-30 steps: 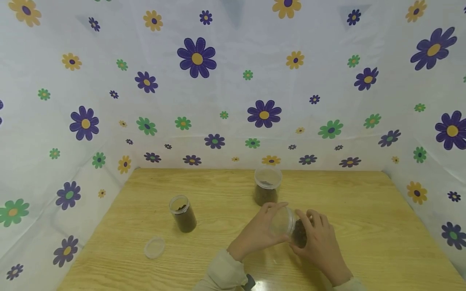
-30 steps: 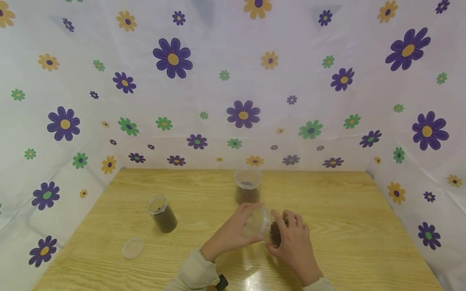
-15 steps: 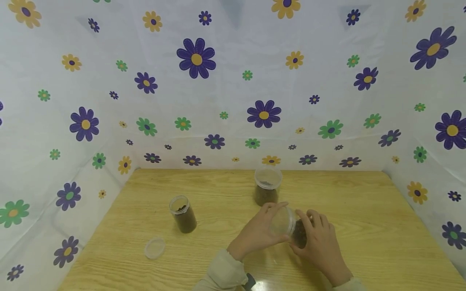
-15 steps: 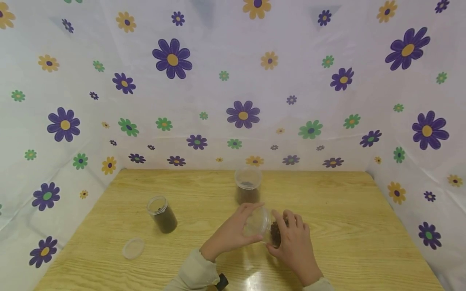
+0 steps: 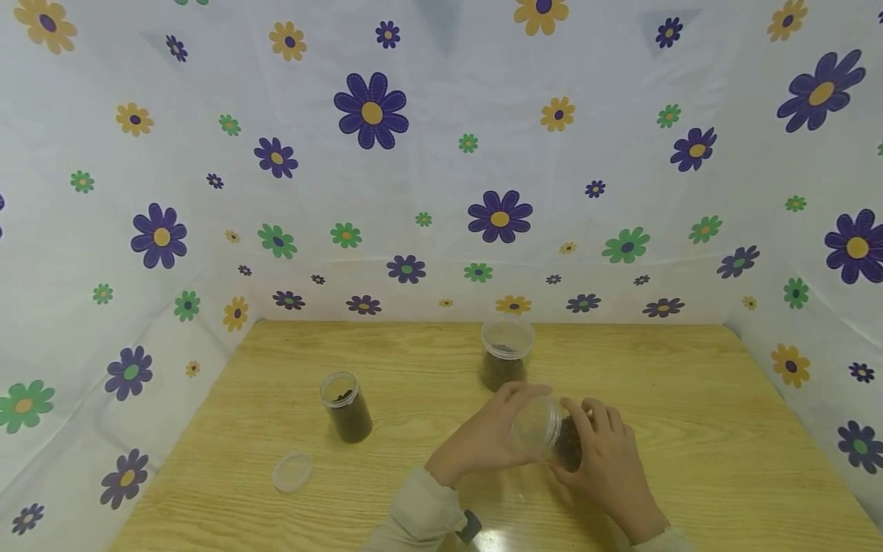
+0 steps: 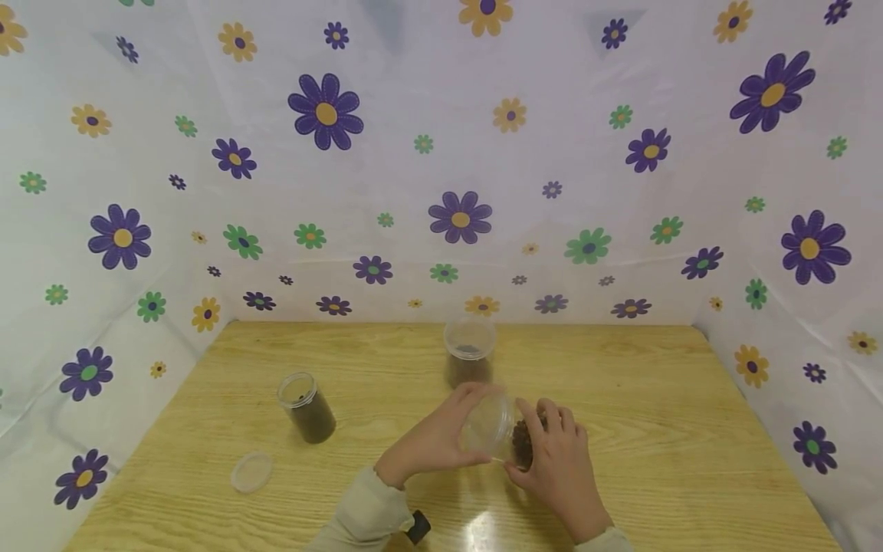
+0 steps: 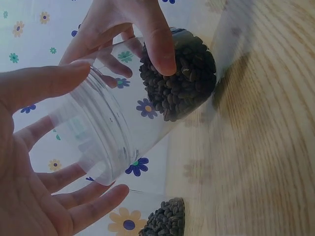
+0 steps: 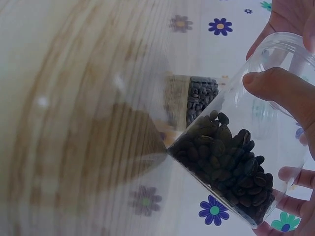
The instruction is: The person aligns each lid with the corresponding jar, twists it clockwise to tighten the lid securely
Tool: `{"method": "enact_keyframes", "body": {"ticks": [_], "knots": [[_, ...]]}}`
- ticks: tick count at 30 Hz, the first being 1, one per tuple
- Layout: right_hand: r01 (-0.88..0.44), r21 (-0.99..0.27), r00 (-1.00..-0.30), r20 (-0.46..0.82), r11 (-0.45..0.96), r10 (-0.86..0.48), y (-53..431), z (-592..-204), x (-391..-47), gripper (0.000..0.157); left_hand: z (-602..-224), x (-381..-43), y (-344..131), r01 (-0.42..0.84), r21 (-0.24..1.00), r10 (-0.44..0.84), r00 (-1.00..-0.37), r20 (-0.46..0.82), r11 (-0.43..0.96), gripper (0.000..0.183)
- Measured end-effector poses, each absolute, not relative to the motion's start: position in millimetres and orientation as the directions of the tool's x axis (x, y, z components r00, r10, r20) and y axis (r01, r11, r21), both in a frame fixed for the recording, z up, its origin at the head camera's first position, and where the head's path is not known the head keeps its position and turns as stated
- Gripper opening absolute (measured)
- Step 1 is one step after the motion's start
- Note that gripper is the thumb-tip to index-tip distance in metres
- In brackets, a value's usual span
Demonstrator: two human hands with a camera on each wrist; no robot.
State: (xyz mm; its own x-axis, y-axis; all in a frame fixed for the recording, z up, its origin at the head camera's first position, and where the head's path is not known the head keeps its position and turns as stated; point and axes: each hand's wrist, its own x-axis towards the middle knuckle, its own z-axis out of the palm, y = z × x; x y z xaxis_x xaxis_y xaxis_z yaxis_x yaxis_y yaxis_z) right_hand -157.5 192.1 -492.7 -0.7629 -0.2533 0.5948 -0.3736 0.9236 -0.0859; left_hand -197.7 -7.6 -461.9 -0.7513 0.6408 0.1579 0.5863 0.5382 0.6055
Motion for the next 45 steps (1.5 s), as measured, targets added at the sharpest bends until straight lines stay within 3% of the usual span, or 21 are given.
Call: {"method": "enact_keyframes", "body": {"ticks": [18, 27, 33, 37, 45], "knots": [[-0.382, -0.093, -0.774, 0.575, 0.919, -0.264, 192.6, -491.7, -156.7, 0.094, -463.4, -194.9, -7.1, 0.494, 0.642, 0.57, -0.815, 0.106, 0.586, 0.088], [-0.4, -0.091, -0.758, 0.593, 0.912, -0.273, 195.0, -491.6, -157.3, 0.094, -462.0, -196.8, -9.3, 0.588, 0.606, 0.632, -0.755, 0.173, 0.536, 0.108], [-0.414, -0.087, -0.739, 0.613, 0.906, -0.279, 195.2, -491.1, -158.7, 0.095, -460.5, -201.2, -11.0, 0.691, 0.555, 0.689, -0.674, 0.266, 0.463, 0.09], [-0.417, -0.082, -0.737, 0.614, 0.905, -0.284, 195.2, -491.5, -159.1, 0.096, -459.3, -201.2, -11.6, 0.689, 0.547, 0.688, -0.679, 0.256, 0.477, 0.083], [-0.417, -0.062, -0.736, 0.608, 0.907, -0.297, 194.8, -491.6, -157.7, 0.097, -459.2, -199.0, -11.4, 0.648, 0.553, 0.654, -0.722, 0.226, 0.524, 0.086]]}}
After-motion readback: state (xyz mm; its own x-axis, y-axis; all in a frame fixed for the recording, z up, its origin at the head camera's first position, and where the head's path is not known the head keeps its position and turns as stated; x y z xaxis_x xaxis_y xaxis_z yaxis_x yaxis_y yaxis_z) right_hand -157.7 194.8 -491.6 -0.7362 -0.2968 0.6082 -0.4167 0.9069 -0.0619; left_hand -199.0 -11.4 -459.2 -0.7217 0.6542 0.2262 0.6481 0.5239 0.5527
